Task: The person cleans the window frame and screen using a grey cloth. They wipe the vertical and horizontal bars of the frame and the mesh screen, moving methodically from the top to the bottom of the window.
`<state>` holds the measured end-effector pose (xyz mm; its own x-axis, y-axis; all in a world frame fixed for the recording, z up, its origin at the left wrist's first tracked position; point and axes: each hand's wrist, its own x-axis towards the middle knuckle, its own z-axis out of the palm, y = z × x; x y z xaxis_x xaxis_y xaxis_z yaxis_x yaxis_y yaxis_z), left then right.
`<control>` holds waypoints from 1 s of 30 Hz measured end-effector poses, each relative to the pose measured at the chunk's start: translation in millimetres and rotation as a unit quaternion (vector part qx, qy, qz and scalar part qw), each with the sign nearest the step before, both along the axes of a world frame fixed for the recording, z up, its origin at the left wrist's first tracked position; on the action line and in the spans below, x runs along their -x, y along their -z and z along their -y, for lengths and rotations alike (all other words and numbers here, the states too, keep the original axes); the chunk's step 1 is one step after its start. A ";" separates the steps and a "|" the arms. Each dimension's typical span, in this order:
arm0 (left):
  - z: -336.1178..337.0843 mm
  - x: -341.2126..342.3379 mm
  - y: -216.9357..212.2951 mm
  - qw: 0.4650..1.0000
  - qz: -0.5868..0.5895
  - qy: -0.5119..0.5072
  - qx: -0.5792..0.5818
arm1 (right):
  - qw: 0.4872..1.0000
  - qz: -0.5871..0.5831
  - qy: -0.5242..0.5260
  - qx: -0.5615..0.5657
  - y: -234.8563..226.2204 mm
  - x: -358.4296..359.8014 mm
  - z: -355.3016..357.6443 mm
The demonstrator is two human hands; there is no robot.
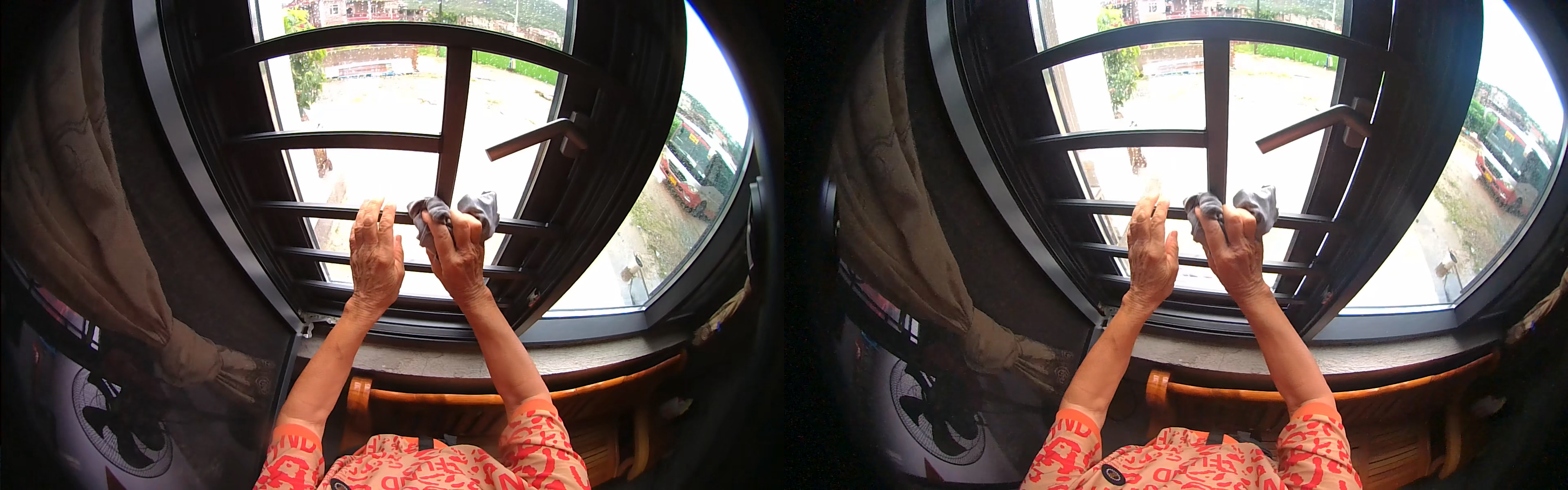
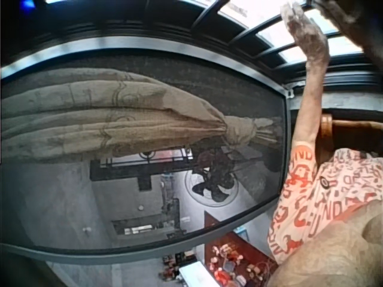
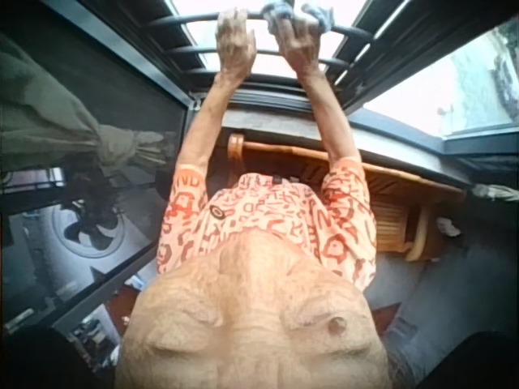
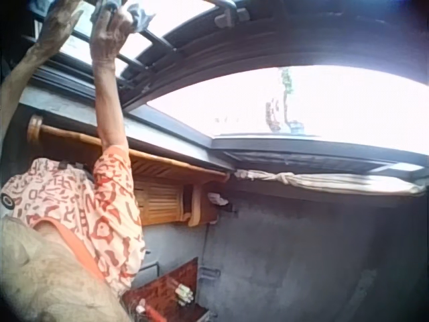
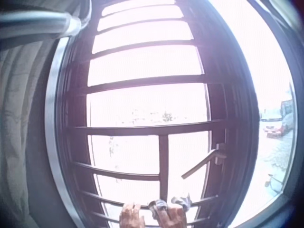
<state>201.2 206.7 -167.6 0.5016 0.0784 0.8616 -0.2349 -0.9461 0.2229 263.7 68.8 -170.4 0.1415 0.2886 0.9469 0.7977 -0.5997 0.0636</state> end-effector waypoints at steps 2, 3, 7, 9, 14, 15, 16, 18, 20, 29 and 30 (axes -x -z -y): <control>0.5 -4.0 -0.2 1.000 -0.021 -0.010 -0.009 | 0.999 -0.035 -0.024 0.002 0.7 2.7 3.9; -0.8 -6.0 0.0 0.999 -0.036 -0.015 -0.013 | 0.997 -0.066 -0.049 0.001 -4.1 6.9 6.2; 0.3 -8.8 1.4 0.995 -0.065 -0.037 -0.059 | 0.986 -0.077 -0.128 -0.070 -21.8 8.7 13.8; 0.7 -6.2 1.0 0.993 -0.095 -0.051 -0.056 | 0.977 -0.034 -0.136 -0.158 -38.6 6.2 5.1; 3.6 -6.5 2.4 0.992 -0.100 -0.055 -0.061 | 0.977 -0.071 -0.064 -0.192 -44.7 -11.4 -11.4; 3.8 -6.3 1.8 0.992 -0.099 -0.050 -0.062 | 0.977 -0.088 -0.045 -0.189 -40.4 -10.6 -10.6; 3.8 -6.5 1.5 0.992 -0.099 -0.047 -0.062 | 0.977 -0.106 -0.026 -0.185 -36.4 -11.1 -9.9; 7.1 -8.6 0.7 0.992 -0.095 -0.047 -0.063 | 0.983 -0.095 0.019 -0.156 -31.3 -13.4 -2.5; 7.7 -8.3 0.3 0.992 -0.094 -0.046 -0.064 | 0.986 -0.106 0.053 -0.114 -26.6 -7.2 5.5; 8.4 -6.7 2.1 0.991 -0.102 -0.073 -0.050 | 0.980 -0.128 0.147 0.048 -37.6 5.2 45.9; 8.4 -7.4 3.1 0.991 -0.101 -0.067 -0.053 | 0.978 -0.123 0.158 0.057 -38.0 2.5 55.4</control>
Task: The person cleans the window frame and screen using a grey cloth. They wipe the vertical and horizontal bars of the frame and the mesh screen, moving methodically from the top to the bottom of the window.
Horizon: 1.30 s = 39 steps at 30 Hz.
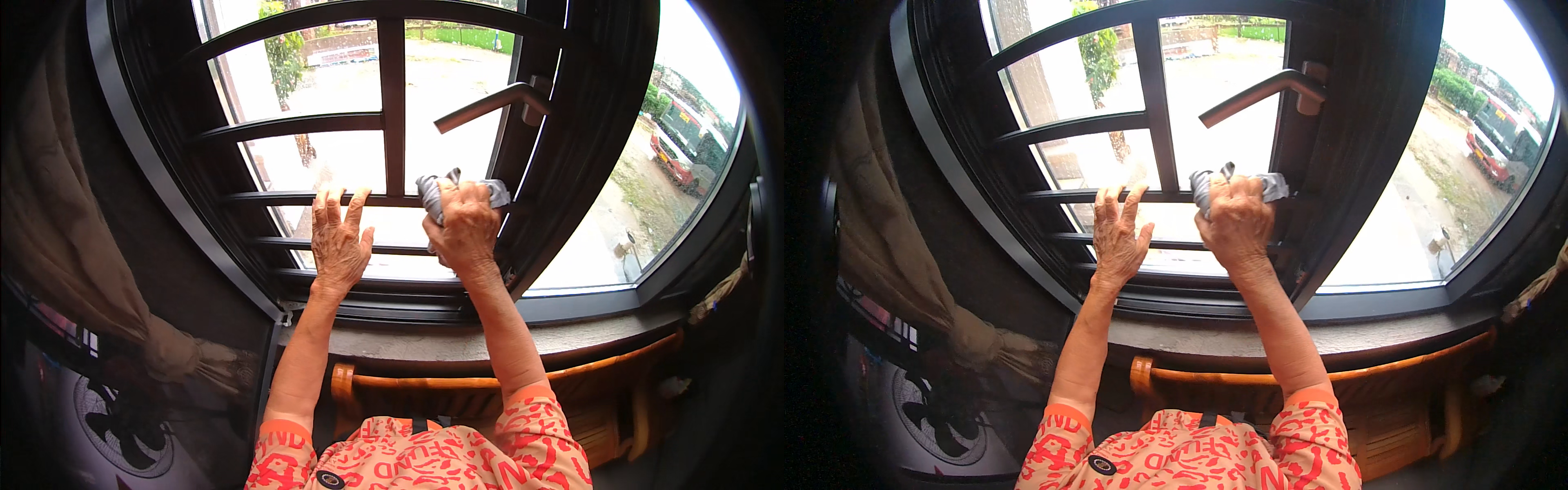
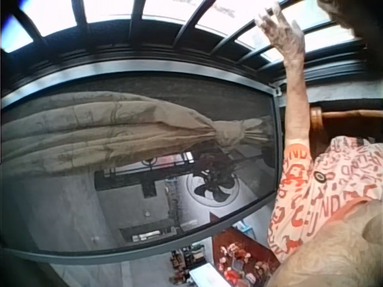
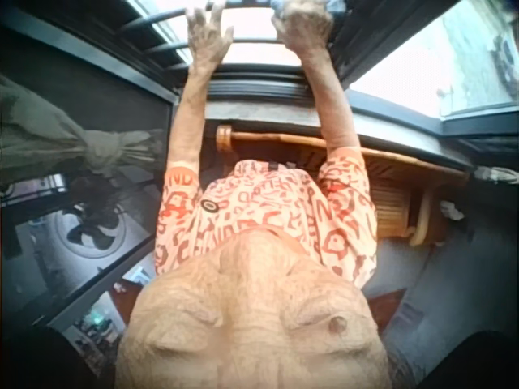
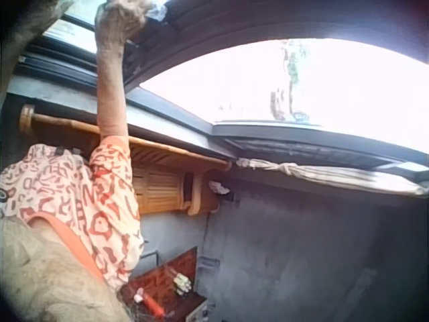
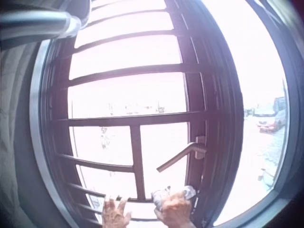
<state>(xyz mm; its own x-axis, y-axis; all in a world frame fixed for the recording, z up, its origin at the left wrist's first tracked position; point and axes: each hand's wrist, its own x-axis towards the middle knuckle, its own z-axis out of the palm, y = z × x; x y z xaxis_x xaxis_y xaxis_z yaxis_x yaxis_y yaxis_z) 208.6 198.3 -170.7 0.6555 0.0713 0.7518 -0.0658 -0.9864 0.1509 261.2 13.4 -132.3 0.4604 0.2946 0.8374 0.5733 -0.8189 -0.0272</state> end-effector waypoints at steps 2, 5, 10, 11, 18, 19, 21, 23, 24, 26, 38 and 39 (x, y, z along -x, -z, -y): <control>-1.3 -1.2 2.2 1.000 0.002 0.008 -0.006 | 1.000 -0.019 0.022 0.000 0.7 -1.5 15.3; 0.0 -1.0 1.1 1.000 0.000 0.000 -0.001 | 0.998 -0.027 0.055 -0.003 2.3 -1.3 34.1; -1.3 -2.3 2.1 1.000 0.003 0.005 0.004 | 0.991 -0.078 0.103 -0.028 4.0 -3.7 64.6; -1.5 -2.8 2.9 1.000 0.002 0.006 0.006 | 0.991 -0.057 0.118 -0.021 3.6 -4.3 70.6; 1.0 -1.4 0.6 1.000 -0.003 0.009 0.005 | 0.983 -0.006 0.181 -0.012 12.9 -5.1 72.0; 2.5 -1.9 0.6 1.000 -0.005 0.009 0.004 | 0.984 -0.005 0.177 -0.009 13.1 -4.3 68.5; -0.4 -1.2 2.4 1.000 -0.002 0.008 0.002 | 0.990 -0.065 0.126 -0.017 9.4 0.4 54.2; -1.6 -2.9 5.6 1.000 -0.003 0.009 0.006 | 0.994 -0.066 0.082 -0.004 8.9 3.0 34.9; -1.6 -3.0 5.4 1.000 -0.001 0.010 0.006 | 0.997 -0.038 0.061 0.017 9.4 3.1 27.5; -1.7 -3.0 3.4 1.000 0.004 0.013 0.007 | 0.999 -0.035 0.012 0.019 6.0 7.1 13.3; -0.5 -1.4 1.8 1.000 -0.003 0.021 0.016 | 0.980 -0.050 -0.194 -0.012 9.4 -5.7 -24.9; -1.3 -1.8 2.4 1.000 -0.003 0.022 0.017 | 0.981 -0.033 -0.192 0.009 10.8 -8.6 -20.4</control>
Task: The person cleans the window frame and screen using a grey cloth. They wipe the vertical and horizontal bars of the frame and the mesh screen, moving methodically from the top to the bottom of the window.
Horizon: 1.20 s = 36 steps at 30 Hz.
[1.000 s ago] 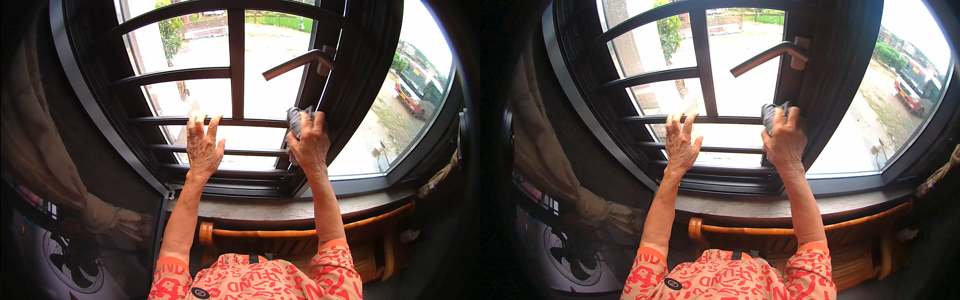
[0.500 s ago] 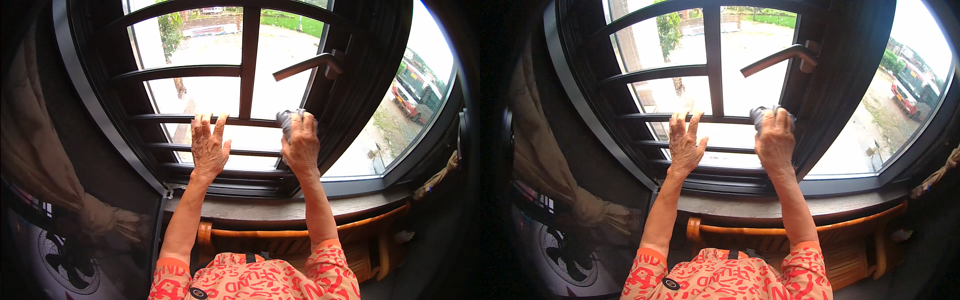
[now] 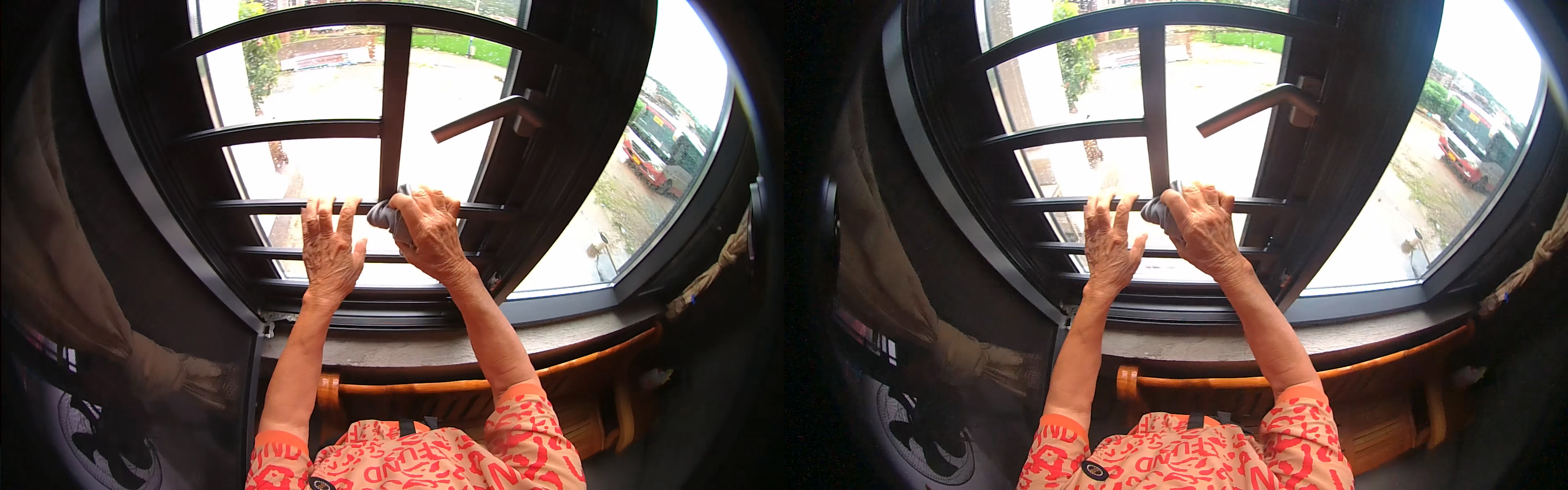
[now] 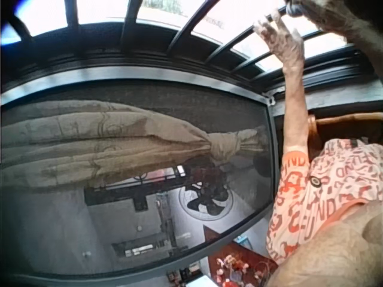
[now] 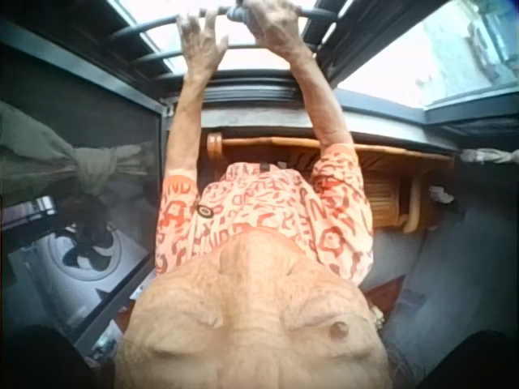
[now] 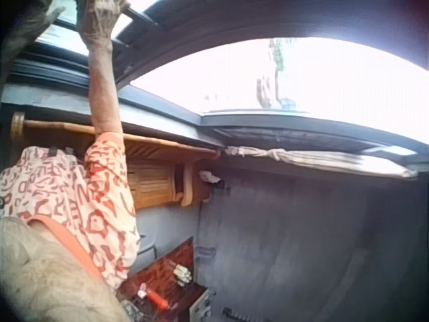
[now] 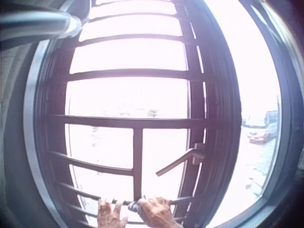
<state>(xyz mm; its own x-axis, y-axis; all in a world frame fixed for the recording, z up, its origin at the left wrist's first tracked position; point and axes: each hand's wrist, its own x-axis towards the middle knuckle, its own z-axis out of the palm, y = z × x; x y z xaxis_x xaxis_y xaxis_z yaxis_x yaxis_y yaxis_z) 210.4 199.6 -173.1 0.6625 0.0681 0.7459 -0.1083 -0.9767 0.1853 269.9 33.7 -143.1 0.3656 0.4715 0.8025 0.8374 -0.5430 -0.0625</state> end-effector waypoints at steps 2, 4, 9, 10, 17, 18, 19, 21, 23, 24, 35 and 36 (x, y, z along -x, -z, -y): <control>-1.4 -1.8 1.8 1.000 0.002 -0.003 0.004 | 0.999 0.025 -0.001 0.020 1.0 -4.4 7.6; -0.2 -2.3 1.2 1.000 0.003 0.000 0.002 | 0.999 0.035 -0.005 0.026 0.7 -6.7 12.4; -2.1 -0.2 0.1 1.000 0.017 0.007 -0.001 | 0.998 0.011 0.017 0.051 -3.9 -1.8 24.2; -0.7 0.8 -1.2 1.000 0.012 0.006 0.002 | 0.999 0.008 0.018 0.051 -5.6 -1.0 29.2; -1.0 2.0 -1.4 1.000 -0.001 -0.011 -0.005 | 0.999 -0.010 0.038 0.027 -10.7 -1.2 63.9; -4.2 0.2 0.7 1.000 -0.004 -0.001 -0.012 | 0.999 -0.017 0.042 0.016 -10.3 -2.5 69.1; -5.9 0.9 1.2 1.000 -0.008 -0.004 -0.013 | 0.999 -0.024 0.045 0.005 -9.4 -4.3 74.7; -3.6 0.7 -0.3 1.000 -0.011 -0.004 -0.011 | 0.992 -0.089 0.077 -0.042 -7.9 -8.7 87.5; -1.5 -0.2 1.3 1.000 -0.009 -0.006 -0.009 | 0.982 -0.111 0.074 -0.132 -1.7 -17.6 84.0; -0.8 -0.3 1.8 1.000 -0.009 -0.006 -0.008 | 0.975 -0.136 0.048 -0.168 -5.6 -14.8 72.7; -3.9 -1.0 4.2 0.999 -0.007 -0.026 -0.022 | 0.996 -0.057 -0.005 0.071 -21.0 -18.5 40.8; -3.1 -1.0 3.8 1.000 -0.007 -0.020 -0.018 | 0.996 -0.050 0.002 0.071 -19.2 -17.8 46.0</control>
<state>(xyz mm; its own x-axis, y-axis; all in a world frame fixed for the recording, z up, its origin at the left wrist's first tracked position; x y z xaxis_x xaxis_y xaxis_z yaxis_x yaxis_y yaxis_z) 211.5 202.7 -176.9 0.6697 0.0684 0.7395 -0.0672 -0.9861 0.1520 287.7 -12.3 -124.0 0.4426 0.5762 0.6871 0.8289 -0.5552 -0.0683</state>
